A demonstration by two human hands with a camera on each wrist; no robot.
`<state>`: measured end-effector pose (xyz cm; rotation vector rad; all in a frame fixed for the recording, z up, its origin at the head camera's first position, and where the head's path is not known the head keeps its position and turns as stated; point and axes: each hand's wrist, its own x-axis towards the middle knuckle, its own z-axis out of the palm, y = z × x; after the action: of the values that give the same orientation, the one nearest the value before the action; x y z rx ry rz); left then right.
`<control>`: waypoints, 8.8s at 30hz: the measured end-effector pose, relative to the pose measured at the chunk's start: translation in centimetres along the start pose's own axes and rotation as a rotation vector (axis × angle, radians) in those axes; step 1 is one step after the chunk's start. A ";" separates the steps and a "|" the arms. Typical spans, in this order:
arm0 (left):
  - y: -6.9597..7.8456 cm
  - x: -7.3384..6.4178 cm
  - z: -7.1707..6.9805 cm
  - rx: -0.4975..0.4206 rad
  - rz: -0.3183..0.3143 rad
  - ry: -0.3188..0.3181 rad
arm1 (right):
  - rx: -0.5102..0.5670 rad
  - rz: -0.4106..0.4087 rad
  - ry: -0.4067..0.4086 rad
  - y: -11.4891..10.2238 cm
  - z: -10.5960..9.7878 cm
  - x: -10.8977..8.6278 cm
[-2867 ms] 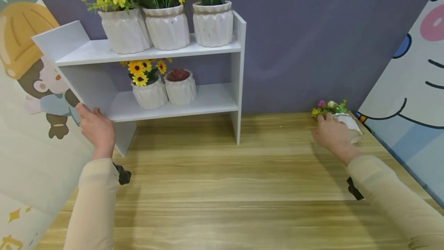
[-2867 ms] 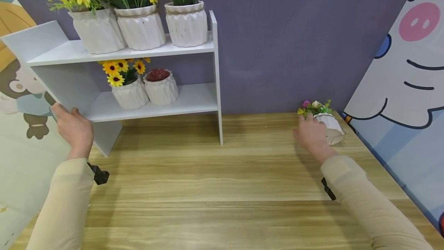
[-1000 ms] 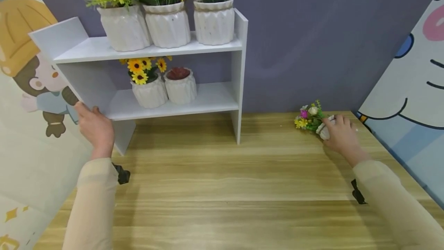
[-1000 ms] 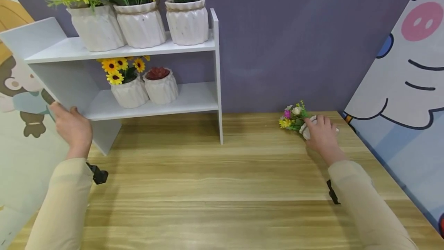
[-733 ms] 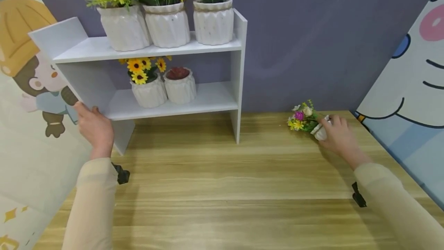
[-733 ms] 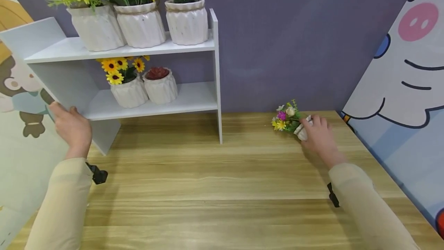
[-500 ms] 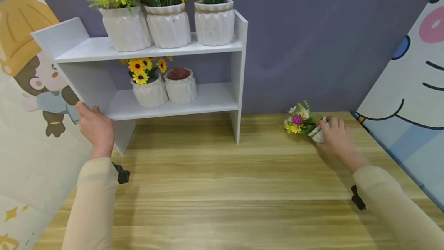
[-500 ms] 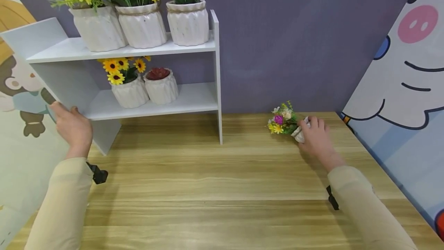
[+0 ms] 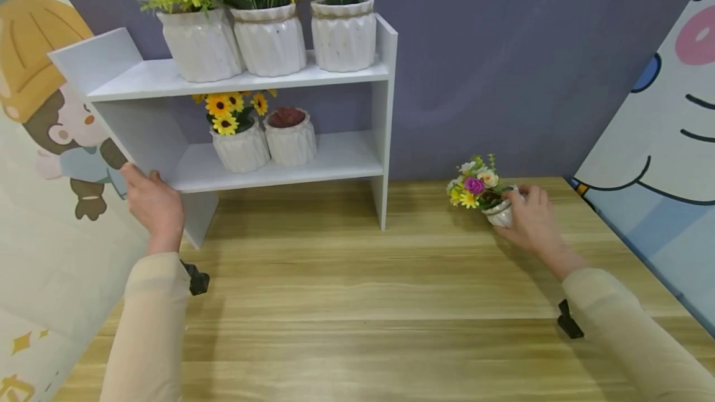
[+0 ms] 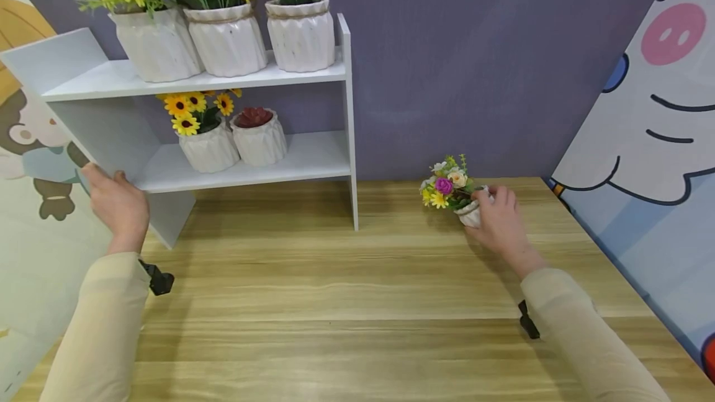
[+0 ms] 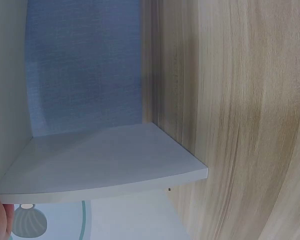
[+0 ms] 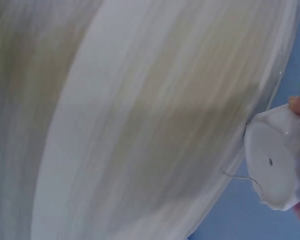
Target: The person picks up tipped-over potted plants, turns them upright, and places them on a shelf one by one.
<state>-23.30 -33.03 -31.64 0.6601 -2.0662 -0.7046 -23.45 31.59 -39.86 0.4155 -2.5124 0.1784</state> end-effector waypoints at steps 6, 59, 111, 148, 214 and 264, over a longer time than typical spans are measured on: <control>0.0 -0.1 0.0 -0.006 -0.003 -0.007 | 0.079 0.097 0.019 -0.6 0.0 -0.4; 0.1 -0.3 -0.1 -0.021 -0.033 -0.010 | 0.440 0.237 -0.285 1.2 -3.0 -5.4; 0.0 -0.2 -0.1 -0.010 -0.002 -0.008 | 0.237 0.009 -0.111 -12.0 -5.0 1.0; 0.3 -0.1 -0.3 -0.013 -0.015 -0.036 | 0.198 -0.471 0.138 -23.4 -7.0 9.4; 0.2 0.0 -0.2 0.006 0.007 -0.025 | 0.137 0.150 0.099 -28.3 -1.1 20.1; 4.1 -6.4 -3.8 0.053 0.297 -0.271 | 0.373 -0.399 0.140 -18.9 -5.3 6.5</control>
<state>-17.69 -26.83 -30.46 0.2863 -2.3744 -0.5937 -19.50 13.30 -31.12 1.0055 -2.2033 0.5007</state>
